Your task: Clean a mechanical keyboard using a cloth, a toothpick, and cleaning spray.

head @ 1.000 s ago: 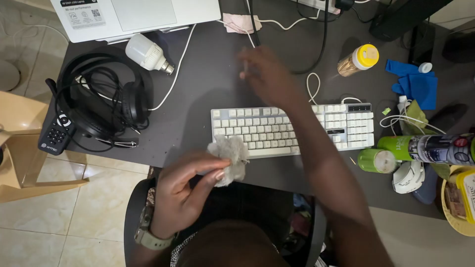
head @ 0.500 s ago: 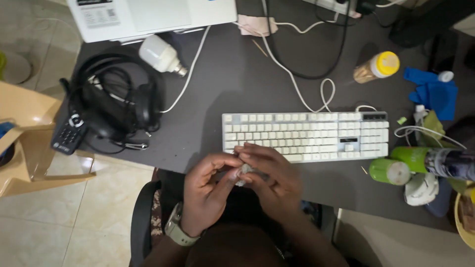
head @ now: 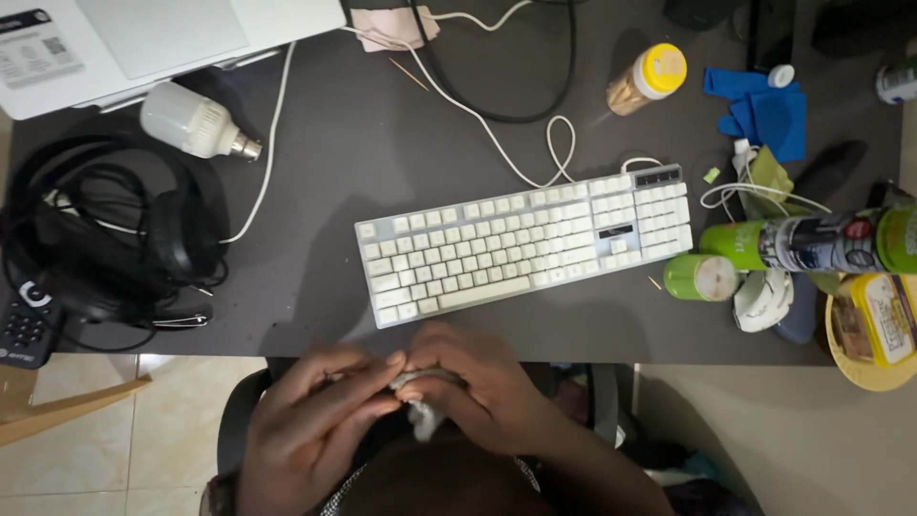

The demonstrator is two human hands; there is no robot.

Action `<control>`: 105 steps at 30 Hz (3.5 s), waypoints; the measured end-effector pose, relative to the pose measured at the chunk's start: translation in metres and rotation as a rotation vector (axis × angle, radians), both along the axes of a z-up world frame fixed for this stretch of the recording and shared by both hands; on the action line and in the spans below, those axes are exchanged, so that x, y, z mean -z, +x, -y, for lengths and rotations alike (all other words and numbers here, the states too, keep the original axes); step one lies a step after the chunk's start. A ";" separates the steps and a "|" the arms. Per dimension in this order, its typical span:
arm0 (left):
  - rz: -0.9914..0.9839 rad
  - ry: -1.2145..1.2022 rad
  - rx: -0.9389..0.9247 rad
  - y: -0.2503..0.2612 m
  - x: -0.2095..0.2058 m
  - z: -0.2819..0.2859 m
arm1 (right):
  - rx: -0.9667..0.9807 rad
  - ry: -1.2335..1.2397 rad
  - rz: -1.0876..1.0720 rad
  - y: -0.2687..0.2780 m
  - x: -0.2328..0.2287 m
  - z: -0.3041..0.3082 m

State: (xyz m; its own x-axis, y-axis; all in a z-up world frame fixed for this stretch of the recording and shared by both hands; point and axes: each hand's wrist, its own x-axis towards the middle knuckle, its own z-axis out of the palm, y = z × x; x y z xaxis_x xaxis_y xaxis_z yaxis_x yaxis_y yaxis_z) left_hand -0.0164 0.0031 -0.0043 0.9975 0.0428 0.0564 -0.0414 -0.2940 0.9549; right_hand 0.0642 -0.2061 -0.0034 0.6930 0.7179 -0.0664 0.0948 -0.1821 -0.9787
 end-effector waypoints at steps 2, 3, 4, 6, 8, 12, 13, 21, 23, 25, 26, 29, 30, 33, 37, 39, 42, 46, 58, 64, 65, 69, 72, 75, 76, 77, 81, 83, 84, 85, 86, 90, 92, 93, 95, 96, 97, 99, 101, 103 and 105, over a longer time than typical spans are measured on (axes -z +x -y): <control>0.012 -0.082 0.021 -0.003 0.007 -0.001 | -0.006 0.015 -0.081 -0.002 0.004 0.004; 0.027 -0.164 0.037 -0.004 0.011 -0.002 | -0.017 0.032 -0.157 -0.003 0.006 0.006; 0.023 -0.166 0.043 -0.007 0.016 -0.004 | -0.009 0.030 -0.160 -0.006 0.010 0.007; -0.012 -0.309 0.107 -0.014 0.027 -0.007 | 0.066 0.096 -0.580 -0.011 0.017 0.010; -0.044 -0.272 0.110 -0.012 0.027 -0.006 | 0.083 0.134 -0.647 -0.016 0.023 0.014; -0.135 -0.212 0.068 -0.006 0.023 0.005 | 0.094 0.177 -0.560 -0.021 0.028 0.018; -0.139 -0.214 0.068 -0.004 0.024 0.009 | 0.095 0.175 -0.564 -0.019 0.022 0.016; -0.176 -0.773 -0.198 -0.019 0.083 0.047 | 0.203 -0.146 0.572 -0.019 0.018 0.012; -0.264 -0.902 -0.213 -0.019 0.088 0.049 | 0.153 -0.150 0.583 -0.018 0.023 0.020; -0.344 -1.029 -0.248 -0.025 0.092 0.049 | 0.087 -0.142 0.590 -0.017 0.028 0.026; -0.403 -0.971 -0.221 -0.029 0.094 0.049 | 0.060 -0.177 0.617 -0.016 0.031 0.030; -0.323 -0.599 -0.258 -0.020 0.072 0.046 | -0.017 -0.264 0.576 0.000 0.030 0.033; -0.197 -0.280 -0.296 -0.013 0.060 0.045 | -0.049 -0.328 0.510 0.007 0.028 0.034; 0.097 0.336 -0.396 -0.003 0.056 0.037 | -0.028 -0.508 0.657 0.034 0.022 0.018; 0.222 0.348 -0.270 0.021 0.074 0.023 | -0.156 -0.473 0.729 0.048 0.023 -0.008; 0.190 0.383 -0.177 0.031 0.073 0.016 | -0.289 -0.458 0.811 0.051 0.025 -0.024; 0.172 0.288 -0.070 0.040 0.084 0.005 | -0.351 -0.422 0.861 0.054 0.031 -0.038; 0.200 0.273 -0.008 0.044 0.088 -0.002 | -0.424 -0.420 0.840 0.053 0.036 -0.043; 0.169 0.288 0.029 0.043 0.091 -0.002 | -0.646 -0.649 0.950 0.067 0.024 -0.015; 0.125 0.283 0.021 0.046 0.084 -0.004 | -0.748 -0.757 0.967 0.079 0.024 0.013; 0.123 0.278 0.016 0.046 0.083 -0.003 | -0.746 -0.770 0.980 0.081 0.024 0.021; 0.147 0.356 -0.004 0.048 0.081 0.000 | -0.790 -0.872 0.987 0.090 0.025 0.052; 0.144 0.374 0.004 0.049 0.083 0.000 | -0.759 -0.814 1.033 0.099 0.024 0.075; 0.162 0.430 0.000 0.050 0.084 0.003 | -0.715 -0.784 1.131 0.106 0.015 0.095; 0.174 0.425 0.015 0.051 0.087 0.002 | -0.700 -0.799 1.129 0.108 0.012 0.100; 0.161 0.411 0.010 0.050 0.089 0.003 | -0.738 -0.843 1.150 0.108 0.009 0.105; 0.170 0.416 0.009 0.048 0.095 0.003 | -0.852 -0.982 1.148 0.112 0.005 0.122; 0.153 0.420 0.008 0.048 0.092 0.005 | -0.801 -0.942 1.170 0.114 0.002 0.129; 0.144 0.428 0.007 0.049 0.089 0.004 | -0.743 -0.901 1.198 0.117 0.000 0.130; 0.144 0.436 -0.004 0.049 0.087 0.004 | -0.746 -0.890 1.209 0.116 -0.001 0.132; 0.154 0.444 -0.002 0.049 0.085 0.004 | -0.725 -0.939 1.200 0.115 -0.001 0.134; 0.199 0.426 0.020 0.047 0.090 0.002 | -0.457 -1.100 0.968 0.095 -0.018 0.133; 0.196 0.413 0.016 0.047 0.090 0.000 | -0.352 -1.055 0.940 0.082 -0.021 0.123; 0.195 0.395 0.026 0.048 0.091 0.001 | -0.238 -1.016 0.902 0.073 -0.023 0.121; 0.199 0.399 0.035 0.048 0.092 0.000 | -0.214 -1.033 0.884 0.065 -0.018 0.122; 0.201 0.413 0.041 0.047 0.092 0.000 | -0.189 -1.039 0.868 0.060 -0.015 0.123; 0.203 0.405 0.046 0.047 0.092 0.001 | -0.187 -1.049 0.866 0.061 -0.012 0.127; 0.176 0.399 0.042 0.047 0.091 0.001 | -0.128 -1.084 0.859 0.065 -0.005 0.133; 0.172 0.388 0.044 0.048 0.089 0.000 | -0.110 -1.097 0.866 0.065 0.000 0.136; 0.168 0.378 0.044 0.047 0.089 -0.001 | -0.094 -1.108 0.873 0.064 0.003 0.137; 0.186 0.350 0.053 0.048 0.091 -0.003 | -0.038 -1.147 0.818 0.063 0.006 0.136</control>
State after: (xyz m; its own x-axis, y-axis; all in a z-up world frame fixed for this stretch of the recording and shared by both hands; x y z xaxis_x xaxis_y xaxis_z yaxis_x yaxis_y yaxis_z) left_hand 0.0312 0.0057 -0.0952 0.9691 -0.0627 0.2387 -0.2286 -0.5928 0.7722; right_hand 0.1268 -0.3420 -0.0094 0.8013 0.5592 -0.2126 0.5794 -0.8139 0.0432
